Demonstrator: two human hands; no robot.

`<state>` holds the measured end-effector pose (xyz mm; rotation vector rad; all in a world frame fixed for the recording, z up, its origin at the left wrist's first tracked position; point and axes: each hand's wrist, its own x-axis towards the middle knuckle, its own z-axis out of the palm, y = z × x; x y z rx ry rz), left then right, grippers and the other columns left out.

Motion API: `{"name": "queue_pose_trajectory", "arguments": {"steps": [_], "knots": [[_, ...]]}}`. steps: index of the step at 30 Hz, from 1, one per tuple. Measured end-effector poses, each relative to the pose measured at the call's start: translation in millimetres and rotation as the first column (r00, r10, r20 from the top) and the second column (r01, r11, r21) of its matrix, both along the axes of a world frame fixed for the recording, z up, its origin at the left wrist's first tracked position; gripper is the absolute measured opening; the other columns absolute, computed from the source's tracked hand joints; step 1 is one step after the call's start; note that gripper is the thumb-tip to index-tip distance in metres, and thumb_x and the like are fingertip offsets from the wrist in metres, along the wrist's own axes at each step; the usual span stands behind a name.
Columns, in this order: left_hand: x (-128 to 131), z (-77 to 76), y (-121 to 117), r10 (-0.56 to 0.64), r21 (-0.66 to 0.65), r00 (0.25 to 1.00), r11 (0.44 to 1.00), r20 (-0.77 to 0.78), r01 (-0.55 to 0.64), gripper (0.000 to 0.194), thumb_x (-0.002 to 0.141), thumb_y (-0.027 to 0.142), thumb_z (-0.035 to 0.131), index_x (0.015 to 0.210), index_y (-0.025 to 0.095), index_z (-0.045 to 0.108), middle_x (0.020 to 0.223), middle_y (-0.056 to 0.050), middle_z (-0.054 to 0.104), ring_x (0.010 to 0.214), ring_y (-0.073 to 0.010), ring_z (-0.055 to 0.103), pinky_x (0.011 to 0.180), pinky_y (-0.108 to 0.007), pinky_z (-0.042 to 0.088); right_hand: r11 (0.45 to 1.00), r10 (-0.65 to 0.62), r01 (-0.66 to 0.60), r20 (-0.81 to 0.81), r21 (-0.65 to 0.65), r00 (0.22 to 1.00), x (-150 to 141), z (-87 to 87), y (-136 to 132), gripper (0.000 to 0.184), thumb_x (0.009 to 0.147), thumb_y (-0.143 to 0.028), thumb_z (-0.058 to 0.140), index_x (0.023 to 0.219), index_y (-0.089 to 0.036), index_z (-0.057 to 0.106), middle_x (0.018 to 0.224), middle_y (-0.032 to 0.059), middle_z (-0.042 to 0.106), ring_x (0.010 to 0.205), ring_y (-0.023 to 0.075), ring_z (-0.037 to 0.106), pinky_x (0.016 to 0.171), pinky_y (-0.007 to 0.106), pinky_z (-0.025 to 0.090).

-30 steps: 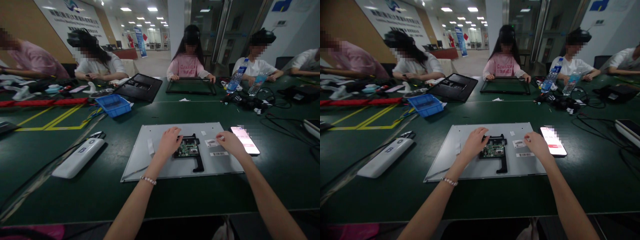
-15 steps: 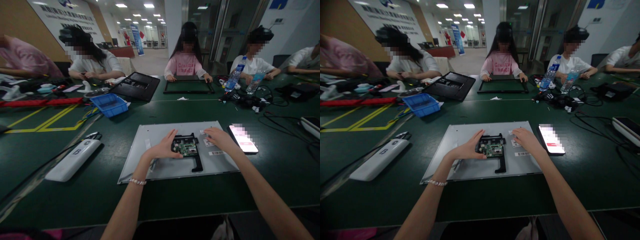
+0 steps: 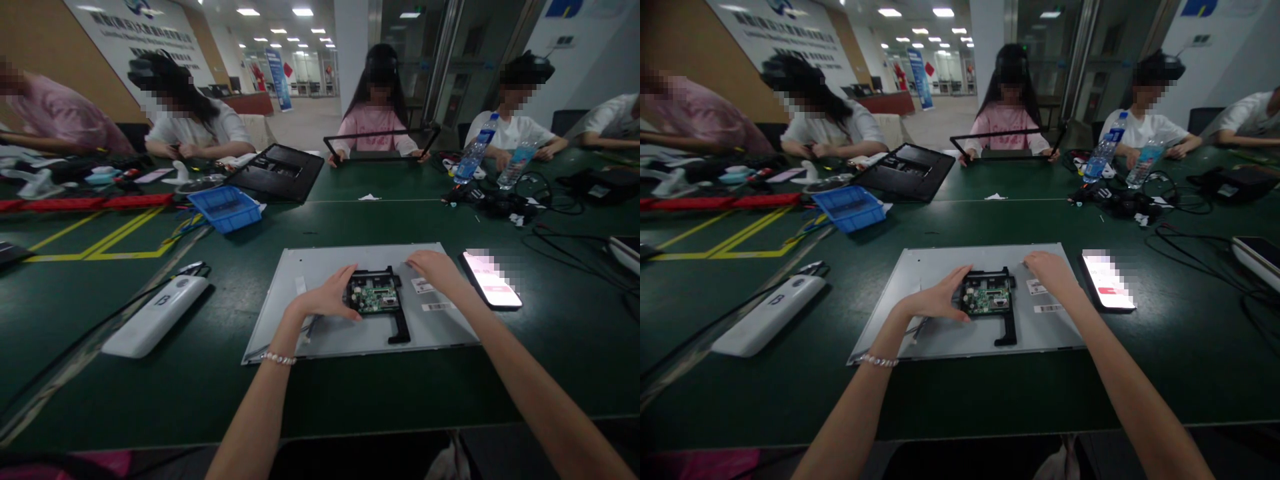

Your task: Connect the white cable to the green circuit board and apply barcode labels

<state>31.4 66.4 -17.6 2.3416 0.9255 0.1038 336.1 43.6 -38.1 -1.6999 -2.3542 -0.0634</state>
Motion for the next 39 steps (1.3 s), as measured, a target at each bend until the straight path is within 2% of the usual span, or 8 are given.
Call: {"name": "queue_pose_trajectory", "arguments": {"steps": [4,8,12,15,20,26,31,39], "knots": [[-1,-2.7,1,-0.01,0.026,1.0,1.0,0.02,0.01,0.114,0.058,0.051,0.072,0.145,0.015,0.007,0.15,-0.018,0.015,0.137,-0.0354,0.015,0.11,-0.052,0.022,1.0,0.0,0.001,-0.058,0.018,0.998,-22,13.8,0,0.025,0.091,-0.019,0.043,0.102,-0.018,0.065,0.101,0.0091,0.067,0.095,0.0219,0.06,0.079,0.032,0.044],[-1,-6.2,3,-0.024,0.045,0.999,0.999,0.029,0.023,0.115,0.058,0.053,0.071,0.145,0.017,0.006,0.15,-0.017,0.015,0.138,-0.0353,0.015,0.11,-0.052,0.021,0.997,0.07,-0.07,-0.004,0.02,0.998,-63,25.7,4,0.024,0.09,-0.017,0.043,0.099,-0.017,0.066,0.098,0.0105,0.068,0.093,0.0228,0.061,0.078,0.032,0.045],[-1,-8.7,3,-0.015,0.033,0.999,0.999,0.033,0.014,0.117,0.057,0.053,0.072,0.145,0.014,0.005,0.15,-0.019,0.012,0.138,-0.0357,0.013,0.111,-0.051,0.019,0.995,0.097,-0.095,0.071,-0.023,0.993,-100,27.6,9,0.023,0.088,-0.011,0.044,0.091,-0.014,0.066,0.09,0.0122,0.068,0.089,0.0223,0.062,0.076,0.03,0.045],[-1,-10.5,4,-0.027,0.019,0.998,0.999,0.065,0.026,0.118,0.056,0.053,0.072,0.145,0.015,0.004,0.151,-0.018,0.012,0.138,-0.0367,0.012,0.111,-0.052,0.017,0.995,0.078,-0.07,0.105,-0.076,0.991,-115,24.9,10,0.024,0.088,-0.01,0.042,0.092,-0.013,0.066,0.092,0.0137,0.067,0.089,0.0221,0.062,0.077,0.029,0.045],[0,-11.0,3,-0.004,-0.01,0.998,1.0,0.064,0.004,0.122,0.055,0.056,0.073,0.145,0.014,0.003,0.151,-0.019,0.01,0.138,-0.0378,0.011,0.112,-0.051,0.014,0.994,0.051,-0.039,0.124,-0.102,0.991,-121,19.1,8,0.027,0.09,-0.009,0.038,0.096,-0.011,0.064,0.098,0.0136,0.065,0.093,0.0224,0.06,0.079,0.03,0.044],[1,-11.4,2,-0.044,0.025,0.995,0.999,0.086,0.042,0.119,0.056,0.054,0.072,0.146,0.017,0.003,0.151,-0.016,0.01,0.137,-0.0375,0.012,0.111,-0.052,0.016,0.996,0.053,-0.045,0.099,-0.081,0.994,-126,16.4,3,0.028,0.089,-0.008,0.037,0.099,-0.009,0.063,0.1,0.015,0.063,0.096,0.0238,0.057,0.082,0.032,0.044],[1,-11.1,2,-0.056,0.035,0.997,0.998,0.049,0.054,0.118,0.056,0.054,0.071,0.146,0.015,0.004,0.152,-0.017,0.004,0.138,-0.037,0.008,0.111,-0.051,0.016,0.99,0.018,-0.023,-0.036,-0.14,0.999,-121,13.4,5,0.032,0.087,-0.007,0.037,0.105,-0.011,0.063,0.103,0.0135,0.063,0.099,0.021,0.056,0.087,0.03,0.041],[0,-10.6,2,-0.07,0.055,0.997,0.996,0.031,0.068,0.117,0.058,0.054,0.071,0.146,0.018,0.002,0.152,-0.016,0.005,0.138,-0.0364,0.009,0.111,-0.052,0.016,0.971,0.043,-0.091,-0.217,-0.219,0.975,-110,15.0,13,0.031,0.086,-0.012,0.041,0.108,-0.013,0.063,0.108,0.0128,0.062,0.102,0.0193,0.055,0.091,0.028,0.038]]}}
